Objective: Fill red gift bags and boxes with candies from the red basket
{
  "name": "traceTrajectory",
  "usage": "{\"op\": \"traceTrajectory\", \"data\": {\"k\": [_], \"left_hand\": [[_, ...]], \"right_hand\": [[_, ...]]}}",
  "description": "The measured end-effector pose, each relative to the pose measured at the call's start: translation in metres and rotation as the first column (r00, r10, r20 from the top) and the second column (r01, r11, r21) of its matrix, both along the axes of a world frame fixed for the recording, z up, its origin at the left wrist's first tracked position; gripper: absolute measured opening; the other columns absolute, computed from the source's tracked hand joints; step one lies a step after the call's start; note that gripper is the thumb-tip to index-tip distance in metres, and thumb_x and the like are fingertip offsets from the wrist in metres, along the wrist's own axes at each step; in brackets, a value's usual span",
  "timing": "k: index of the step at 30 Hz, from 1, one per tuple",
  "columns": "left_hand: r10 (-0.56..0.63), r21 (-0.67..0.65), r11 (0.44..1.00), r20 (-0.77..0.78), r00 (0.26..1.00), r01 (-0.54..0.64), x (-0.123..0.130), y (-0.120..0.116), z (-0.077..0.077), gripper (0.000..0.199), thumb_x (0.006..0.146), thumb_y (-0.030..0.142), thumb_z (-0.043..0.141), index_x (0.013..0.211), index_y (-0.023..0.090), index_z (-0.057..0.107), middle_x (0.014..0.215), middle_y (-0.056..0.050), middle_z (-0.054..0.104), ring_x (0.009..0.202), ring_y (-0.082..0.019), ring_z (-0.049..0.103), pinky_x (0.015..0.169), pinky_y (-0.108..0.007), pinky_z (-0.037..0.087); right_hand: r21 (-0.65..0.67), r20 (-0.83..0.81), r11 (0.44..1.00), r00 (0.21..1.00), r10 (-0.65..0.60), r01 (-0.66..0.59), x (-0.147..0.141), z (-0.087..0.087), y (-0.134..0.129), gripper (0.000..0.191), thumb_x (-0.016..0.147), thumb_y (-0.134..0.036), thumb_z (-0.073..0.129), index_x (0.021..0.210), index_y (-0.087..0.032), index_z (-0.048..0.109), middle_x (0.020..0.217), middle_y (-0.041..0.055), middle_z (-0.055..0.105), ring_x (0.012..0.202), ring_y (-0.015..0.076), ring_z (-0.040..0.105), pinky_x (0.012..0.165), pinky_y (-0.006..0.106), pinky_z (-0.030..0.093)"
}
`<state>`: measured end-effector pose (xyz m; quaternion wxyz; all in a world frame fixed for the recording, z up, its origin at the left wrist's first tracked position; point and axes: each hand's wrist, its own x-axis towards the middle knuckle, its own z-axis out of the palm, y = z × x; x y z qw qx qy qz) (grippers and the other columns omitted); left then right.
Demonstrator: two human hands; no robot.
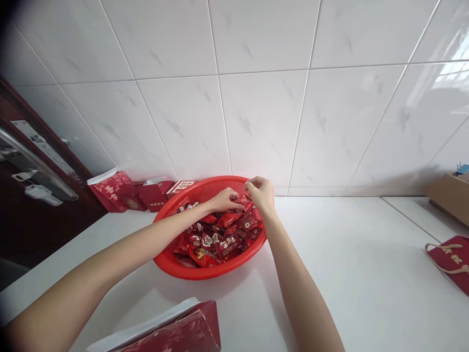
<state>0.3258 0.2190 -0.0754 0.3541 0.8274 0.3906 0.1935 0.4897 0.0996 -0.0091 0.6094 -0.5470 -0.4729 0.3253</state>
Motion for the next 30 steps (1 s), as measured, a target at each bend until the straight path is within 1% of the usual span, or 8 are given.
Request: {"op": "traceTrajectory", "data": {"k": [6,9,12,17,21,24,27,30], "left_hand": [[-0.043,-0.094,0.995,0.016,0.999,0.045,0.002,-0.007,0.006,0.055,0.063,0.043,0.087,0.112,0.024,0.071,0.103,-0.003,0.075,0.112,-0.029,0.062,0.098,-0.037,0.044],[-0.103,-0.143,0.985,-0.012,0.995,0.1,0.007,-0.016,0.014,0.058,0.067,0.05,0.083,0.118,0.025,0.069,0.112,-0.006,0.074,0.119,-0.031,0.059,0.102,-0.039,0.043],[-0.147,-0.163,0.977,-0.056,0.987,0.137,0.011,-0.026,0.025,0.049,0.072,0.057,0.077,0.106,0.022,0.07,0.108,-0.006,0.074,0.116,-0.031,0.06,0.097,-0.036,0.044],[-0.202,-0.242,0.954,-0.079,0.976,0.178,0.012,-0.038,0.042,0.03,0.074,0.05,0.073,0.072,0.022,0.062,0.077,0.001,0.068,0.086,-0.022,0.061,0.077,-0.03,0.045],[-0.235,-0.31,0.925,-0.007,0.972,0.221,0.009,-0.036,0.052,0.014,0.071,0.035,0.071,0.069,0.022,0.066,0.071,0.002,0.067,0.077,-0.019,0.06,0.073,-0.028,0.044],[-0.255,-0.357,0.896,0.074,0.964,0.264,0.005,-0.034,0.06,0.009,0.065,0.029,0.072,0.066,0.022,0.067,0.068,0.003,0.066,0.074,-0.017,0.06,0.074,-0.028,0.046],[-0.286,-0.423,0.843,0.169,0.943,0.332,-0.001,-0.035,0.073,0.009,0.061,0.025,0.075,0.065,0.021,0.068,0.068,0.003,0.067,0.069,-0.015,0.06,0.073,-0.027,0.048],[-0.412,-0.508,0.743,0.165,0.896,0.436,-0.007,-0.04,0.087,0.017,0.057,0.025,0.083,0.07,0.02,0.074,0.07,0.002,0.07,0.069,-0.016,0.062,0.073,-0.028,0.051]], "right_hand": [[-0.018,-0.021,1.0,1.0,0.02,-0.02,-0.001,0.001,0.002,0.01,0.07,-0.026,0.059,0.066,-0.019,0.064,0.064,0.0011,0.066,0.054,0.0128,0.055,0.052,0.025,0.043],[0.003,-0.028,1.0,0.999,0.025,-0.025,-0.001,-0.001,0.004,0.009,0.069,-0.025,0.059,0.064,-0.019,0.063,0.063,0.0005,0.065,0.054,0.0126,0.055,0.054,0.026,0.045],[0.012,-0.032,0.999,0.999,0.031,-0.031,0.0,-0.002,0.005,0.009,0.069,-0.025,0.059,0.063,-0.019,0.063,0.062,0.0006,0.065,0.054,0.0125,0.055,0.056,0.026,0.046],[0.015,-0.009,1.0,1.0,0.011,-0.01,0.0,-0.003,0.005,0.011,0.069,-0.026,0.059,0.063,-0.019,0.063,0.063,0.0013,0.067,0.057,0.0132,0.055,0.057,0.026,0.046],[0.003,0.005,1.0,1.0,0.001,-0.001,0.0,-0.002,0.005,0.011,0.07,-0.028,0.059,0.064,-0.019,0.064,0.066,0.0016,0.068,0.058,0.0135,0.056,0.058,0.027,0.046],[0.001,0.018,1.0,1.0,-0.012,0.012,0.001,-0.002,0.005,0.011,0.07,-0.028,0.059,0.066,-0.019,0.065,0.069,0.0019,0.069,0.06,0.0139,0.057,0.058,0.027,0.046],[-0.013,0.02,1.0,1.0,-0.023,0.023,0.001,-0.003,0.005,0.011,0.07,-0.028,0.06,0.067,-0.019,0.065,0.069,0.002,0.068,0.06,0.0142,0.058,0.057,0.027,0.046],[-0.025,0.02,1.0,1.0,-0.014,0.014,0.002,-0.003,0.004,0.01,0.07,-0.027,0.061,0.066,-0.018,0.065,0.067,0.0017,0.067,0.058,0.0134,0.057,0.056,0.026,0.045]]}}
